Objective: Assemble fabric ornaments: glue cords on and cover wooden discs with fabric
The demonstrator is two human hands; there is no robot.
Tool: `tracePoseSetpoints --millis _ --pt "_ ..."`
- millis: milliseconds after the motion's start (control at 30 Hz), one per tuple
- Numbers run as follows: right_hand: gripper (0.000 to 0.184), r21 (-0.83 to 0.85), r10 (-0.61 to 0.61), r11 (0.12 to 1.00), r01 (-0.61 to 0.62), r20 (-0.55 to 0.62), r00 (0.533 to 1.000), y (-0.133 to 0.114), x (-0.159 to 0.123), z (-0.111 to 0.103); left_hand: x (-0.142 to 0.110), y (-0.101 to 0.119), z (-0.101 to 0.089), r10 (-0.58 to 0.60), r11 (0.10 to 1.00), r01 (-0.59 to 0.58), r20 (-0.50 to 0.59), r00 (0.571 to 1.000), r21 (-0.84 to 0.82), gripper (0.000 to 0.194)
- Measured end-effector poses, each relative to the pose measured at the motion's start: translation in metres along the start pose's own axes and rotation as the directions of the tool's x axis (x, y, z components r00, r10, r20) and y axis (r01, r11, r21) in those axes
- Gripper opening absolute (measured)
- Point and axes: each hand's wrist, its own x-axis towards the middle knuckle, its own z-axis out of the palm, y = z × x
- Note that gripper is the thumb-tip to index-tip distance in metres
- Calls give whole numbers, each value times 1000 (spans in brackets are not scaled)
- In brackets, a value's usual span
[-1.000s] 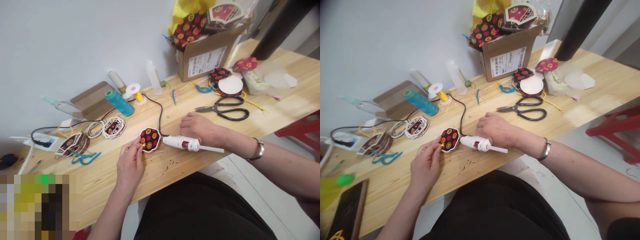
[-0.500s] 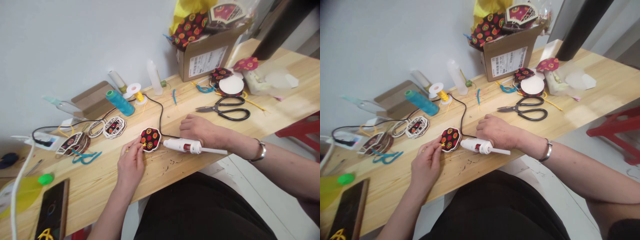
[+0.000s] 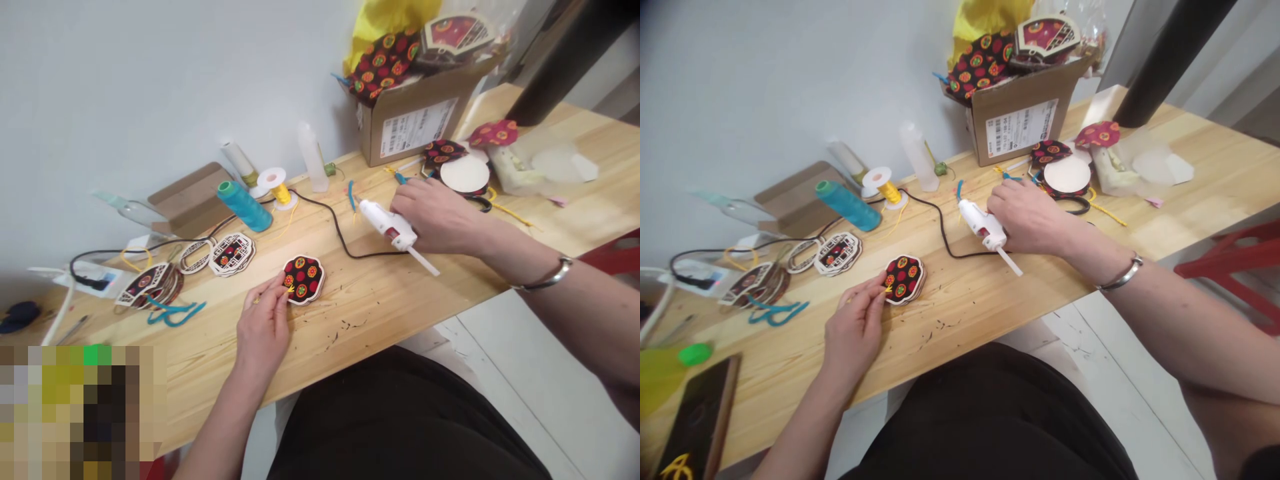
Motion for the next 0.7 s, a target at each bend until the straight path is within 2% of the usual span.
tracePoseSetpoints --millis 133,233,333,400,533,600,700 --pt "28 216 35 975 -56 101 994 13 -1 3 0 0 -1 -11 1000 12 17 1000 -14 20" --pt "33 280 20 959 -39 70 997 10 -2 -4 0 0 -1 -2 999 2 11 1000 -35 20" --pt "50 374 -61 926 53 8 998 -18 5 -17 0 0 -2 1 999 -1 12 1000 -49 19" --pt "58 506 -122 859 74 63 990 -47 12 -20 0 0 -2 -6 998 7 19 1000 -57 19" --pt "68 666 -69 739 -104 228 971 -94 29 -12 0 0 -3 -23 995 25 23 999 -92 19" --pt "70 681 21 695 -232 304 953 -105 37 -5 1 0 -4 -26 992 28 16 1000 -120 19" --pt "70 743 98 568 -352 364 926 -109 45 2 1 -1 -5 -46 984 48 20 999 -173 19"
